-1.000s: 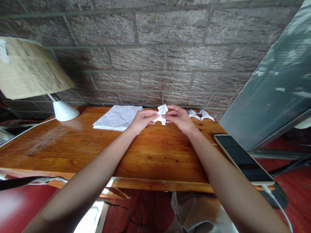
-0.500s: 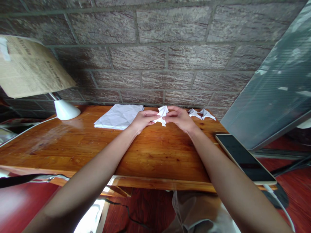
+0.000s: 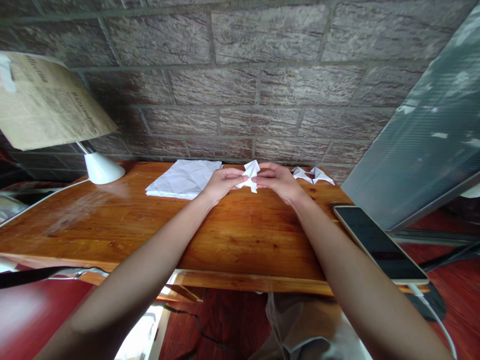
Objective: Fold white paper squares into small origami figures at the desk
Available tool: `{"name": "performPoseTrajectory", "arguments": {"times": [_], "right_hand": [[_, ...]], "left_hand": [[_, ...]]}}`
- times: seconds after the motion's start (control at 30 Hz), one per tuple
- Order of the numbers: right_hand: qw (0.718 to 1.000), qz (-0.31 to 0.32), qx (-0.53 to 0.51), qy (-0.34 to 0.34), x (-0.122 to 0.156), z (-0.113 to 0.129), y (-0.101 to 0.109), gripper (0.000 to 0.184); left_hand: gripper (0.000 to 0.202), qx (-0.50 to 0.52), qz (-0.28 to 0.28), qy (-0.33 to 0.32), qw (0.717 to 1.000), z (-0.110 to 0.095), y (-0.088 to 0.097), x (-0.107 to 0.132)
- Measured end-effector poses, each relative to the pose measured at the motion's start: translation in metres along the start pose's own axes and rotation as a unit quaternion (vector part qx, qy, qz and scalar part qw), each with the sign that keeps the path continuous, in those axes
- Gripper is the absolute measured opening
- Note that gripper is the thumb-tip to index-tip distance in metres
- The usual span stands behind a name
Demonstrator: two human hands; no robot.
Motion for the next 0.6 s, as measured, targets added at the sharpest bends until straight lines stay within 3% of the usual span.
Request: {"name": "performPoseTrajectory", "arguments": {"times": [0.17, 0.43, 0.6], "right_hand": [[0.997, 0.019, -0.012, -0.079, 0.005, -0.0052, -0.0005, 0.049], [0.994, 0.06, -0.014, -0.091, 0.0063, -0.0025, 0.0005, 0.053], [0.996, 0.031, -0.015, -0.077, 0.0075, -0.0014, 0.0029, 0.056]], "left_hand": [[0.049, 0.039, -0.023, 0.029, 0.999, 0.0037, 0.0021, -0.0009], [0.047, 0.104, -0.016, 0.013, 0.994, 0.0019, 0.0013, -0.0028], [0.053, 0.092, -0.008, -0.002, 0.996, 0.0004, -0.003, 0.0006]]}}
Point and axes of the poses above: each hand's wrist, its own x-axis away from the middle knuckle, its own y-axis out of the back of the hand, z = x × y, the point moved 5 cm from there along -x, towards the middle knuckle, and after that the axes turned 1 degree about x, right-handed, at the moved point
